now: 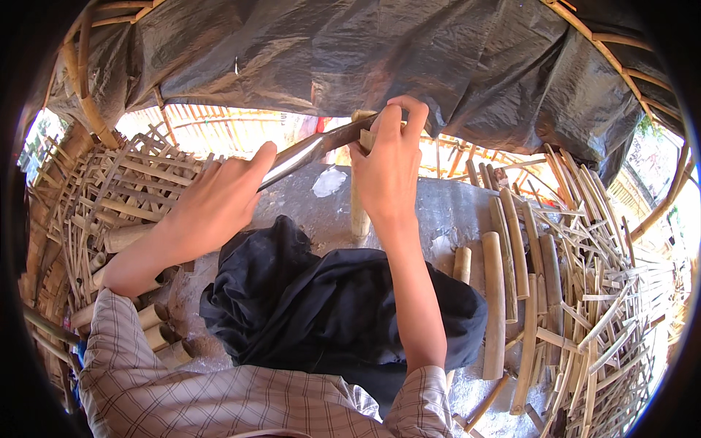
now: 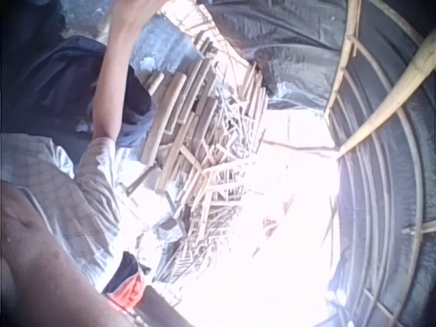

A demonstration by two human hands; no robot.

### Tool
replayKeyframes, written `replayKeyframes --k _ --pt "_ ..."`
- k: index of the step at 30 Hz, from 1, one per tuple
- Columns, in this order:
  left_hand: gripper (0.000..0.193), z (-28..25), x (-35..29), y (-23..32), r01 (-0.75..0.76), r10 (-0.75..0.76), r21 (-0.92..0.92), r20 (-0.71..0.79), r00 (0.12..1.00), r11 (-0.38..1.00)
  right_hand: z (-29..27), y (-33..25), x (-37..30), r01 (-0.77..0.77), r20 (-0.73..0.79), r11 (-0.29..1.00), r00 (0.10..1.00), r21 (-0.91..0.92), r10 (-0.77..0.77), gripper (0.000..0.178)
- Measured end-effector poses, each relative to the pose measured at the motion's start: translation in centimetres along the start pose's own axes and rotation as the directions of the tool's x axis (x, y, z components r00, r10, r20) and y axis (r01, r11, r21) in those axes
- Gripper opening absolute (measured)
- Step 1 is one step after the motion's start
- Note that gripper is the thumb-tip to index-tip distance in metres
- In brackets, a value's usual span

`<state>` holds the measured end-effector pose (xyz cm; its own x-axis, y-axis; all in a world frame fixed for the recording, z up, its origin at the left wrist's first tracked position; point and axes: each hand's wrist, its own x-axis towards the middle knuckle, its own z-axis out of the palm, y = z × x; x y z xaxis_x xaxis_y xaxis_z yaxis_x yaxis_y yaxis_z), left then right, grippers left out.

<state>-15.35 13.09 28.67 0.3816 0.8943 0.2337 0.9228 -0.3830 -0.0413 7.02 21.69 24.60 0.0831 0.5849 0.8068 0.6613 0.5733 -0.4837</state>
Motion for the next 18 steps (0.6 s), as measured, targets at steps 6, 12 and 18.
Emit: replayKeyframes --k 6,12,18 --pt "0.052 -1.2 0.9 0.4 0.014 -0.015 0.113 0.009 1.000 0.993 0.1 1.7 0.2 0.093 0.028 0.994 0.995 0.057 -0.094 0.064" --pt "0.045 -0.8 2.7 0.6 0.012 -0.018 0.083 0.068 0.997 0.996 -0.8 3.3 1.0 0.045 0.068 0.979 0.996 0.196 -0.060 0.084" --pt "0.046 -0.2 3.7 0.4 -0.032 0.028 0.052 0.080 0.996 0.998 0.7 8.2 1.3 -0.135 0.198 0.852 0.980 0.506 0.037 0.084"
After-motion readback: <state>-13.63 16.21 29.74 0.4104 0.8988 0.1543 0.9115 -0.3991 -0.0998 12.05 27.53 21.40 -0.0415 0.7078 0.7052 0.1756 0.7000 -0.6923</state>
